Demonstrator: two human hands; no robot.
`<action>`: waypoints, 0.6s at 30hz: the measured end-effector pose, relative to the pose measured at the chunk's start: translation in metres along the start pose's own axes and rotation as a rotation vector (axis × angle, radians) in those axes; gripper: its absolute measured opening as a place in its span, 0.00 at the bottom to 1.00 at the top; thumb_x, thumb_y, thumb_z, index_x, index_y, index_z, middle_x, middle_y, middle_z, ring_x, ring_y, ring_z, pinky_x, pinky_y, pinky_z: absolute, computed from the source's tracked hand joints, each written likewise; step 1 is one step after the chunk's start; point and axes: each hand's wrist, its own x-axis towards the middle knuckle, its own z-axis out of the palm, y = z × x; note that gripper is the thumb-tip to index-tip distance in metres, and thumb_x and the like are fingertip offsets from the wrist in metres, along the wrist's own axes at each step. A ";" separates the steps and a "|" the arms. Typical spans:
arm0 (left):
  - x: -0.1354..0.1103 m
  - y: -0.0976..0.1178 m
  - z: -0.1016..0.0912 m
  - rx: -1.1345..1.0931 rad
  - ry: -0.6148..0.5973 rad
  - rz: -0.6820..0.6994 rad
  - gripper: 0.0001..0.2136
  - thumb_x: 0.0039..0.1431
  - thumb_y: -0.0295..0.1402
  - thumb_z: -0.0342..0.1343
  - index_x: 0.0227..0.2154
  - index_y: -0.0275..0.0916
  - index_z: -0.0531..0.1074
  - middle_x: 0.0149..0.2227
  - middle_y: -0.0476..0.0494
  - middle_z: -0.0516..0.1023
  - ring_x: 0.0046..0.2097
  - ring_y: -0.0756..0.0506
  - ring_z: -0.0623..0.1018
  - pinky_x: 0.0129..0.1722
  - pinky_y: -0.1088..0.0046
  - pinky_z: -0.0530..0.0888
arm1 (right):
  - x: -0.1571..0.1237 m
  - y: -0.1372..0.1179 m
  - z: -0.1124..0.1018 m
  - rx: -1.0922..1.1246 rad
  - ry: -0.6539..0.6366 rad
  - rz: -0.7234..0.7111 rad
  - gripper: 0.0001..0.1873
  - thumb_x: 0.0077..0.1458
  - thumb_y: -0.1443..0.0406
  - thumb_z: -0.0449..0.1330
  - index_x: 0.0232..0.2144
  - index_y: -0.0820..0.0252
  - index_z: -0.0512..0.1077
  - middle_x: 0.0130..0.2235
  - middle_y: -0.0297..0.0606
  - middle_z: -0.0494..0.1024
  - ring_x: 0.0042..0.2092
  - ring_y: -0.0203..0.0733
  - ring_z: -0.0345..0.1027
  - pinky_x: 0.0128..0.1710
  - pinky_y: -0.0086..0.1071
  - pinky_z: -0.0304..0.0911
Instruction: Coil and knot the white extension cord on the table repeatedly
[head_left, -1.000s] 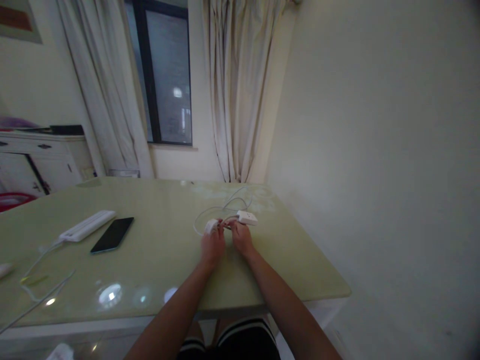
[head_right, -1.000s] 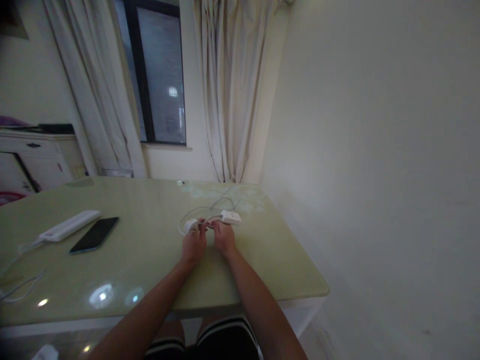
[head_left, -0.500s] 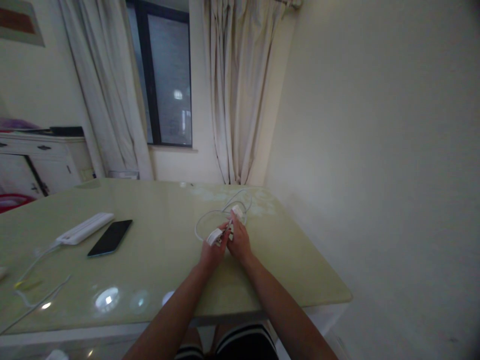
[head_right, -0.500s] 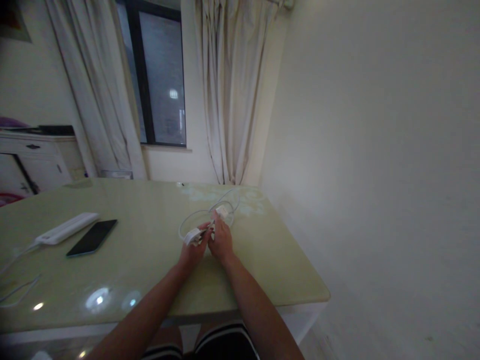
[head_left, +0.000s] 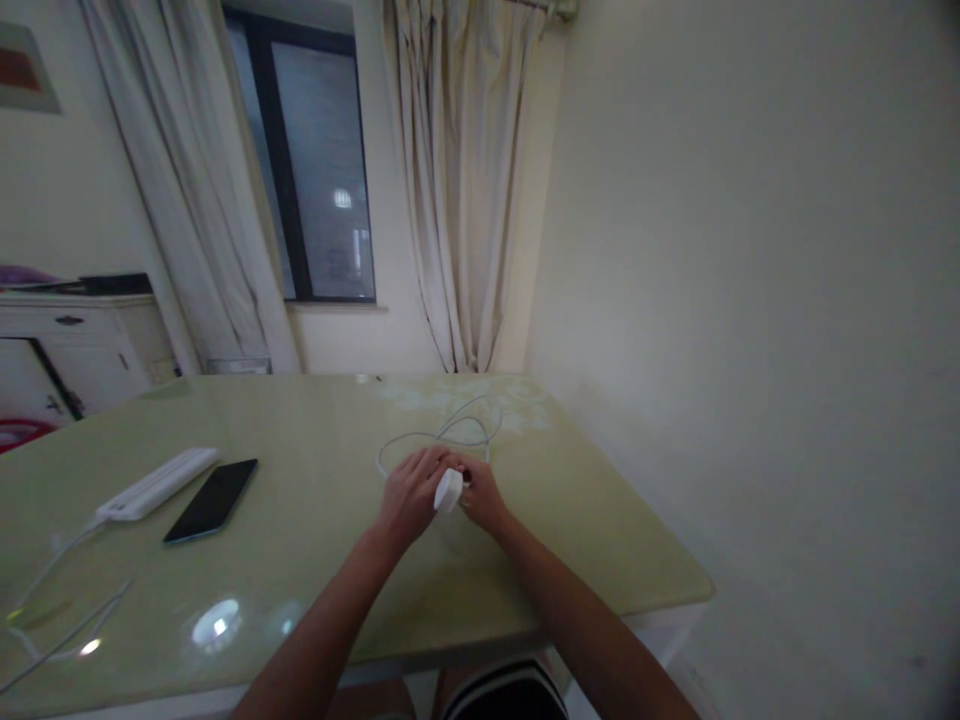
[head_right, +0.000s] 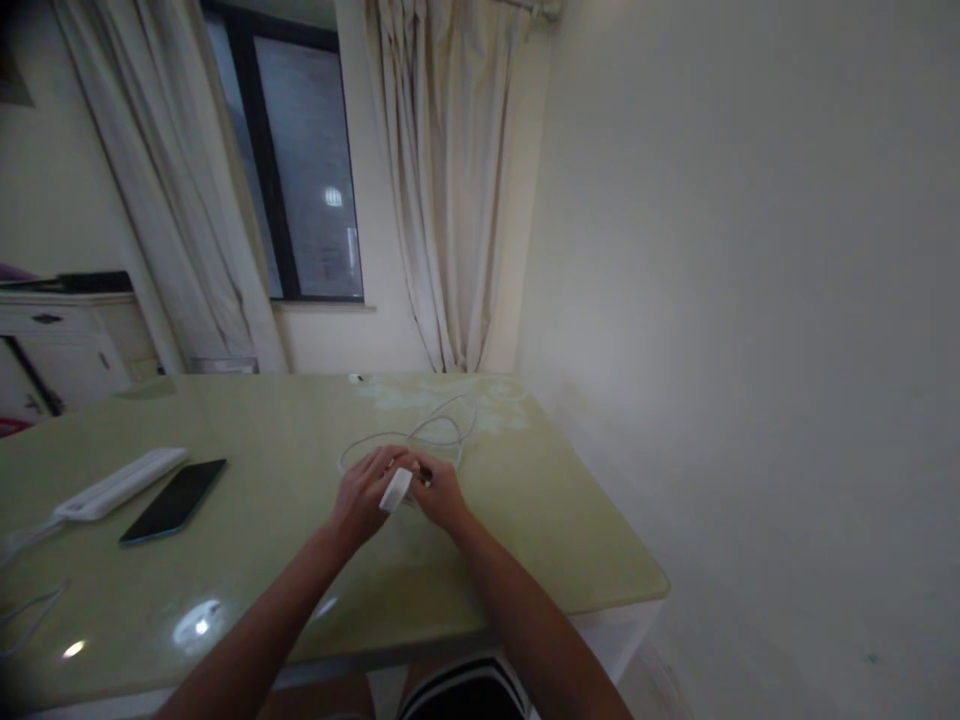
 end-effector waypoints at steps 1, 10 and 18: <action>0.007 0.001 -0.007 -0.014 -0.053 -0.034 0.13 0.67 0.31 0.49 0.48 0.42 0.78 0.47 0.36 0.80 0.49 0.40 0.78 0.51 0.62 0.74 | 0.001 -0.002 0.000 0.031 -0.017 0.024 0.11 0.52 0.62 0.58 0.32 0.61 0.78 0.29 0.36 0.76 0.31 0.38 0.66 0.33 0.30 0.63; 0.053 -0.009 -0.039 -0.194 -0.452 -0.489 0.23 0.71 0.45 0.40 0.34 0.42 0.78 0.34 0.41 0.82 0.38 0.41 0.81 0.40 0.69 0.70 | 0.000 -0.017 -0.009 0.444 -0.325 0.319 0.16 0.40 0.65 0.58 0.33 0.61 0.78 0.25 0.35 0.77 0.25 0.35 0.62 0.28 0.29 0.59; 0.040 -0.034 -0.003 -0.390 -0.358 -0.837 0.15 0.66 0.42 0.47 0.29 0.40 0.71 0.36 0.35 0.80 0.45 0.37 0.81 0.46 0.64 0.71 | -0.001 0.002 0.009 0.302 -0.323 0.399 0.21 0.50 0.56 0.64 0.43 0.61 0.72 0.26 0.33 0.76 0.25 0.34 0.65 0.28 0.27 0.60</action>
